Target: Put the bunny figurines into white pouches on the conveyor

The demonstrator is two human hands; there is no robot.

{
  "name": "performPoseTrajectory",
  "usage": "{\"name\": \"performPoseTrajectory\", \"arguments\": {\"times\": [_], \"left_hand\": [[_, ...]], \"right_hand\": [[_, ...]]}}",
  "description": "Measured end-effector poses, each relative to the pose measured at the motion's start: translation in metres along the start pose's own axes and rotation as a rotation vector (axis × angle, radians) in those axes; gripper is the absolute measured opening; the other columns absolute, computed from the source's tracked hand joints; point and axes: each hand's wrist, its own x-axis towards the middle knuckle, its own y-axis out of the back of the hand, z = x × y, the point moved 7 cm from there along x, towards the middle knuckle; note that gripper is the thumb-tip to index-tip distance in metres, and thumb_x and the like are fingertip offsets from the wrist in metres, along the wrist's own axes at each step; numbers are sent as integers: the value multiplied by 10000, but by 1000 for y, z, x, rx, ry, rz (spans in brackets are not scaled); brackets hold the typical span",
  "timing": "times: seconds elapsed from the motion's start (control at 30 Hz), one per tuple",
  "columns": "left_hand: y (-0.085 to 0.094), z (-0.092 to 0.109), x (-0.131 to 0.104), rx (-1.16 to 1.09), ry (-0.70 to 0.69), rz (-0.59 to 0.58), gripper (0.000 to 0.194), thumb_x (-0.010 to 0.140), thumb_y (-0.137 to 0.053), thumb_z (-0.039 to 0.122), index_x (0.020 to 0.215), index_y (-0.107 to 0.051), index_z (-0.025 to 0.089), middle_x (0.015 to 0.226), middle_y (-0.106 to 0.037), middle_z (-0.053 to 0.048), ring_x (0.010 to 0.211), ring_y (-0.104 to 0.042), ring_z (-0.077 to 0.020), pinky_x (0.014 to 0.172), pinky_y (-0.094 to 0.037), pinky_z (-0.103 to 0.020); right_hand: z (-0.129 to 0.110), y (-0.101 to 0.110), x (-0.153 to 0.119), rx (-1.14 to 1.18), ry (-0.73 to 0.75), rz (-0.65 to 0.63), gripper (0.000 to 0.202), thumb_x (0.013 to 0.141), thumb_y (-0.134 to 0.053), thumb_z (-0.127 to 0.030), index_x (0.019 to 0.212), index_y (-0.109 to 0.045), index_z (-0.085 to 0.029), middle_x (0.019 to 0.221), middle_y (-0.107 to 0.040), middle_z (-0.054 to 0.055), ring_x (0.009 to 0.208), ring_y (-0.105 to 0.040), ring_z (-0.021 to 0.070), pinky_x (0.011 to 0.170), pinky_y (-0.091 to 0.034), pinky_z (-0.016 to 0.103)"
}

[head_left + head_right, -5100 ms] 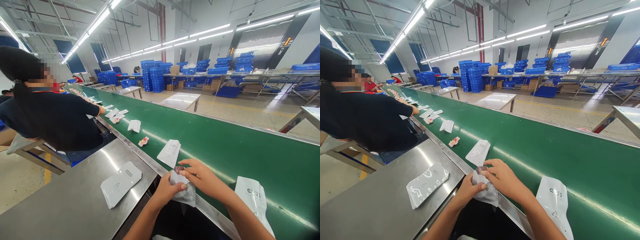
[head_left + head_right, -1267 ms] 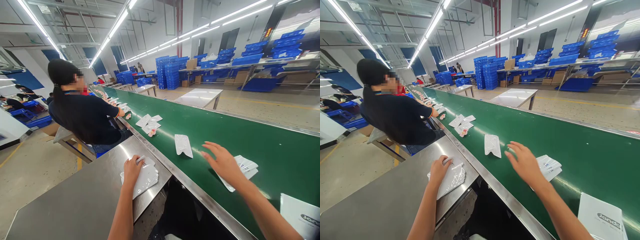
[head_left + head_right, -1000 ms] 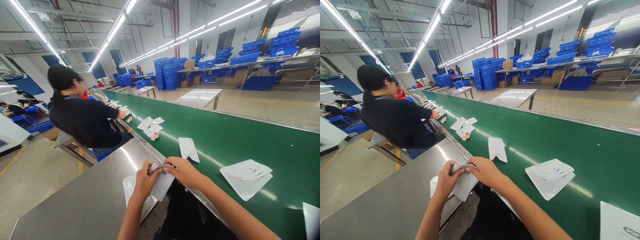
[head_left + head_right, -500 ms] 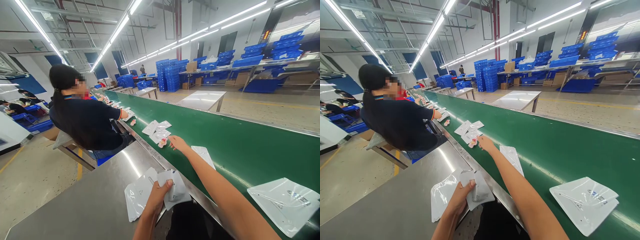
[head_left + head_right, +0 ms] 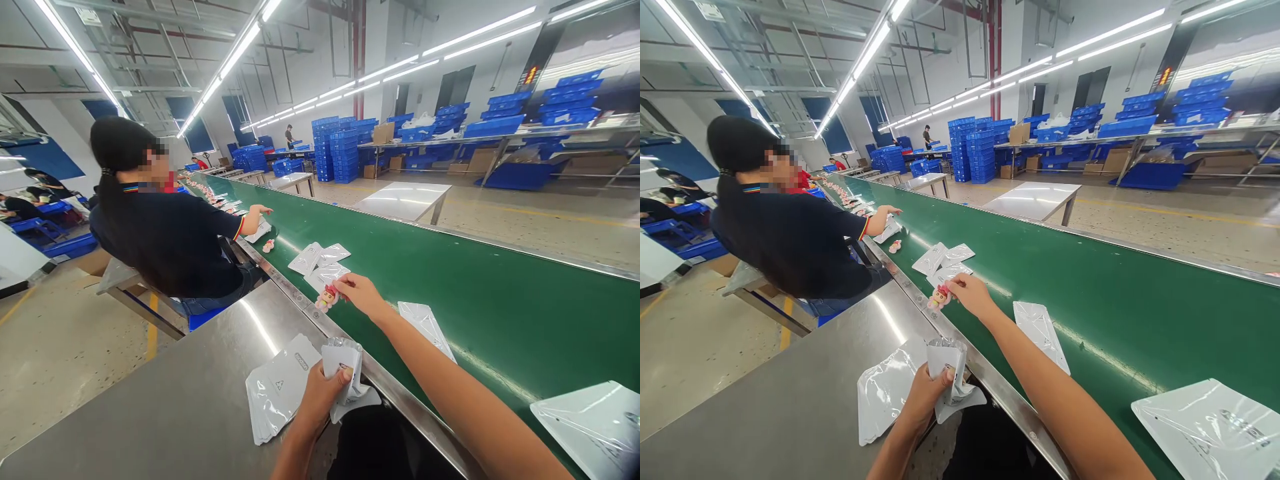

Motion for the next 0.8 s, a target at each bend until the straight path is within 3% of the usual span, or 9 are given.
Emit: {"name": "performPoseTrajectory", "arguments": {"times": [0.13,0.27,0.4,0.53,0.7,0.8], "left_hand": [[-9,6,-2,76,-51,-34,412,628,-709,496,729,-587,116,654,-559,-25,621,-478,-147,574,-362,-237],[-29,10,-8,98,-103,-46,447,608,-719,501,803,-631,108,724,-607,-44,677,-511,-173,627,-389,-252],[-62,16,-16,116,-131,-229,451,624,-710,502,836,-632,111,726,-608,-39,675,-511,-166,627,-395,-249],[-96,23,-29,146,-150,-393,433,656,-710,441,964,-627,147,849,-633,-46,774,-542,-188,687,-411,-252],[-143,17,-50,235,-150,-629,298,736,-644,432,866,-654,164,851,-633,-45,806,-544,-203,718,-402,-264],[-158,17,-53,252,-110,-707,327,747,-621,462,877,-655,165,820,-619,-40,780,-531,-195,701,-394,-262]], "right_hand": [[-23,28,-60,149,89,-90,306,842,-486,-476,789,-567,-185,709,-586,-15,619,-510,111,577,-411,227],[-26,47,-108,-27,90,-165,214,836,-531,-380,744,-608,-202,689,-599,-23,612,-513,116,532,-374,228],[-25,58,-141,-159,162,-104,117,806,-586,-279,736,-663,-225,918,-619,4,843,-563,154,709,-441,269],[-11,57,-177,-169,184,-112,158,827,-558,-231,742,-691,-225,1282,-490,-7,1220,-381,210,967,-371,337],[2,68,-238,-144,126,-215,427,956,-318,-378,830,-697,-226,1379,-398,-5,1270,-340,210,1057,-273,399],[9,102,-263,-77,71,-86,365,956,-322,-402,1038,-654,-275,1383,-389,-11,1248,-373,188,1042,-310,351]]}}
